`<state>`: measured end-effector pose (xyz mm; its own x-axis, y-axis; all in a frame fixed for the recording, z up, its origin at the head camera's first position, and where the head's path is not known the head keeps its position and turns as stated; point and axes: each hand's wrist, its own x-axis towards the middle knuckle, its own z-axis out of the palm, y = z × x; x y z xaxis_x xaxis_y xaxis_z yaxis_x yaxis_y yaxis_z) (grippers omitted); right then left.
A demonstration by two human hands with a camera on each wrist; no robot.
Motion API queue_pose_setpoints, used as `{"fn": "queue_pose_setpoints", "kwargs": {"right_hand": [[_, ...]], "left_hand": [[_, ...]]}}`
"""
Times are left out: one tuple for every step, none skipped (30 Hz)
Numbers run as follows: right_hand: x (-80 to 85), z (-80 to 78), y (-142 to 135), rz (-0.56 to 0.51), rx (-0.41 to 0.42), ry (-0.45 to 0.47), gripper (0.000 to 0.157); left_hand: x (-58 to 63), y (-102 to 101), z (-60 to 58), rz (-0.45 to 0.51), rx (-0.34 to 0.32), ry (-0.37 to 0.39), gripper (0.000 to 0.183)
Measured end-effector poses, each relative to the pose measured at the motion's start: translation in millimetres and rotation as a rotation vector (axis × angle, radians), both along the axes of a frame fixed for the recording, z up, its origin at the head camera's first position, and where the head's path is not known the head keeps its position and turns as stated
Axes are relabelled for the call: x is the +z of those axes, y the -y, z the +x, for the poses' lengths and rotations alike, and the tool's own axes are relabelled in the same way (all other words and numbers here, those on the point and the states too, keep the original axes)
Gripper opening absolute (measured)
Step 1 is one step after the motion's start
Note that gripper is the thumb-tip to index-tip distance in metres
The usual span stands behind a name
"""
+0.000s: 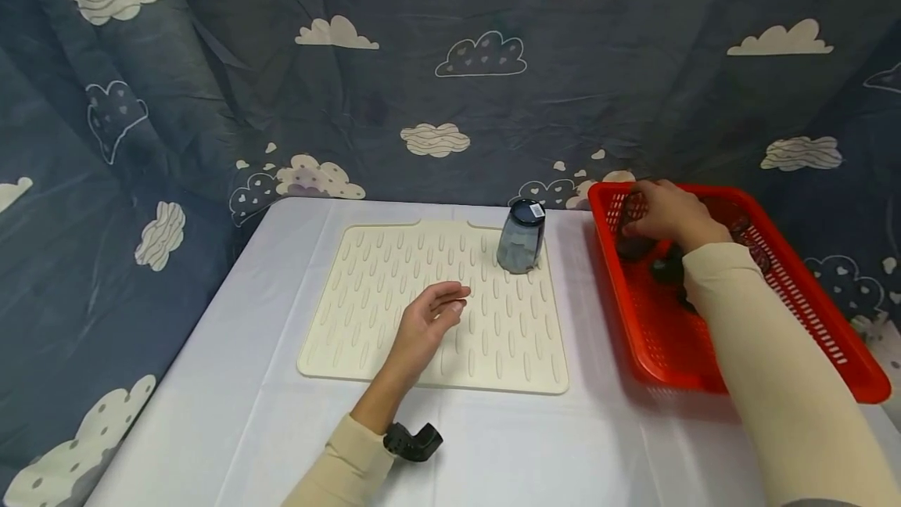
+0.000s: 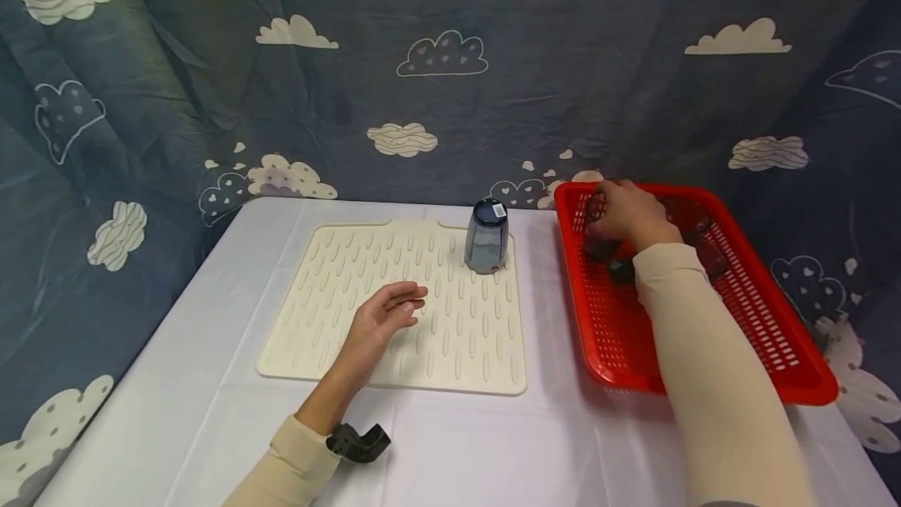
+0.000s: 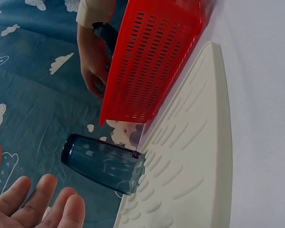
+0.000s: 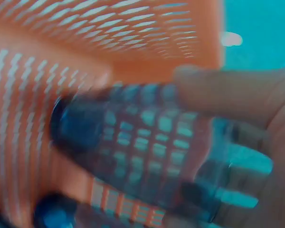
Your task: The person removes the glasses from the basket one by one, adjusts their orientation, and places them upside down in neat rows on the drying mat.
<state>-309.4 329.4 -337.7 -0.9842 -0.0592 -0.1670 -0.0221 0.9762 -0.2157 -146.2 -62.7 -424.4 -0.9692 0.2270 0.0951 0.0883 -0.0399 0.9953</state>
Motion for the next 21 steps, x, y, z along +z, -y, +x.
{"fn": "queue_pose_setpoints", "kwargs": {"right_hand": [[0.5,-0.2,0.2,-0.007,-0.006,0.000,0.089],[0.7,-0.6,-0.1,-0.014,-0.012,0.000,0.089],[1.1,-0.7,-0.4,-0.024,-0.018,-0.001,0.088],[1.3,-0.7,-0.6,-0.034,-0.024,-0.001,0.087],[1.4,-0.8,-0.8,-0.047,-0.030,0.000,0.087],[1.6,-0.7,-0.6,-0.058,-0.034,0.001,0.087],[1.8,-0.1,-0.5,-0.070,-0.037,0.002,0.086],[2.0,0.5,-0.3,-0.083,-0.037,0.003,0.086],[2.6,1.4,0.3,-0.098,-0.036,0.005,0.086],[3.4,2.1,0.8,-0.108,-0.034,0.005,0.086],[4.7,3.0,1.2,-0.118,-0.031,0.008,0.087],[6.6,4.1,1.3,-0.133,-0.031,0.011,0.089],[8.8,5.3,1.0,-0.147,-0.034,0.015,0.090],[11.4,6.7,0.1,-0.163,-0.039,0.018,0.092],[14.1,8.2,-1.2,-0.172,-0.041,0.014,0.091],[17.1,9.8,-2.8,-0.177,-0.040,0.006,0.090],[20.3,11.7,-4.3,-0.185,-0.043,0.000,0.089],[23.3,13.3,-6.0,-0.189,-0.049,-0.008,0.088],[26.3,15.2,-7.7,-0.188,-0.050,-0.020,0.085],[29.2,17.5,-9.1,-0.195,-0.054,-0.027,0.084],[32.0,19.8,-10.1,-0.199,-0.056,-0.033,0.083]], "left_hand": [[0.2,0.2,-0.1,0.000,-0.003,0.000,0.038],[0.2,0.4,-0.4,-0.002,-0.007,0.004,0.038],[0.4,0.7,-0.6,-0.002,-0.011,0.008,0.038],[0.4,1.0,-0.7,-0.002,-0.013,0.014,0.037],[0.3,1.4,-0.8,-0.002,-0.011,0.020,0.037],[0.3,1.9,-0.7,0.001,-0.009,0.023,0.036],[0.1,2.4,-0.6,0.003,-0.010,0.029,0.037],[0.1,2.9,-0.3,0.006,-0.009,0.035,0.037],[-0.1,3.4,-0.2,0.004,-0.010,0.036,0.037],[-0.2,3.8,0.0,0.004,-0.012,0.037,0.037],[-0.2,4.2,0.1,0.003,-0.015,0.035,0.037],[-0.1,4.5,0.2,0.003,-0.019,0.030,0.037],[0.0,4.7,0.2,0.001,-0.021,0.031,0.036],[0.0,5.0,0.1,0.002,-0.022,0.031,0.035],[0.1,5.4,0.1,0.000,-0.021,0.031,0.035],[-0.2,5.8,-0.1,-0.002,-0.019,0.034,0.034],[-0.5,6.4,-0.1,-0.004,-0.017,0.037,0.034],[-0.9,6.9,-0.2,-0.005,-0.014,0.042,0.034],[-1.2,7.3,-0.4,-0.007,-0.012,0.050,0.033],[-1.5,7.7,-0.3,-0.009,-0.011,0.053,0.033],[-1.7,8.0,-0.2,-0.015,-0.011,0.056,0.034]]}}
